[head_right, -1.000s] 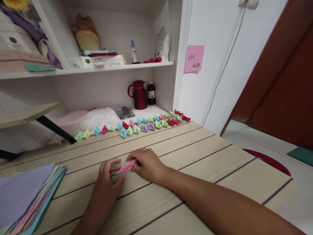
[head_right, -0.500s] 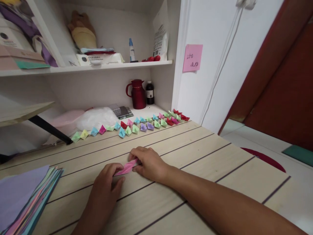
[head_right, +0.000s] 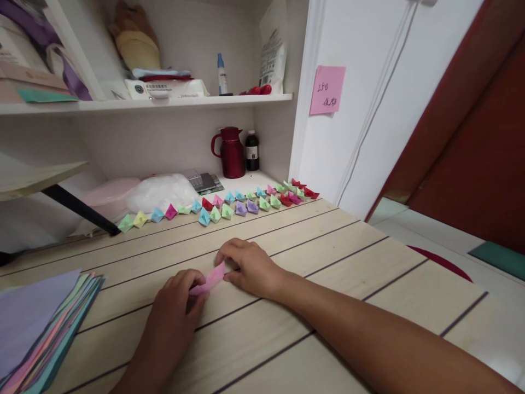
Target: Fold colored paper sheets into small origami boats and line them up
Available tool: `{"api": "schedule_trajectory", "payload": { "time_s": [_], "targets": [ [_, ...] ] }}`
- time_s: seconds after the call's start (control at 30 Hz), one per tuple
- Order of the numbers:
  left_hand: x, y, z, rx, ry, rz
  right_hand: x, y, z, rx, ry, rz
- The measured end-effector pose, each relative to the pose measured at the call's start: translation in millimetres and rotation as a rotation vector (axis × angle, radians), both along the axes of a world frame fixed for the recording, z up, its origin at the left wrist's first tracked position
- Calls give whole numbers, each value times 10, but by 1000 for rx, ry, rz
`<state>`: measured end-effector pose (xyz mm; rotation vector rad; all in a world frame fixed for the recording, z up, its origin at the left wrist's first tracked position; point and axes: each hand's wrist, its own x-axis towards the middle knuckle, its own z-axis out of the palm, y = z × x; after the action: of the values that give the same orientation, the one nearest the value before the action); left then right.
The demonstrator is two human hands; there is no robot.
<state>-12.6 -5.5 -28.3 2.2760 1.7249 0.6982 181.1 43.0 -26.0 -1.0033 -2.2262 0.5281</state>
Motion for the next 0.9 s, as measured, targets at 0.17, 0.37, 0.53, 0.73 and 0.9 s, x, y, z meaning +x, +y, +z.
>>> {"api": "schedule_trajectory", "payload": {
  "time_s": [0.17, 0.37, 0.53, 0.73, 0.9],
  "targets": [
    [12, -21, 29, -6, 24, -11, -6, 7, -30, 4, 3, 31],
    [-52, -28, 58, -29, 76, -46, 1, 38, -29, 74, -108, 18],
    [-113, 0, 88, -35, 210, -120, 18, 70, -19, 75, -109, -28],
    [-89, -14, 115, 67, 488, -214, -9, 77, -43, 34, -51, -42],
    [-33, -61, 128, 138, 579, -266, -39, 67, -53, 48, -59, -51]
  ]
}}
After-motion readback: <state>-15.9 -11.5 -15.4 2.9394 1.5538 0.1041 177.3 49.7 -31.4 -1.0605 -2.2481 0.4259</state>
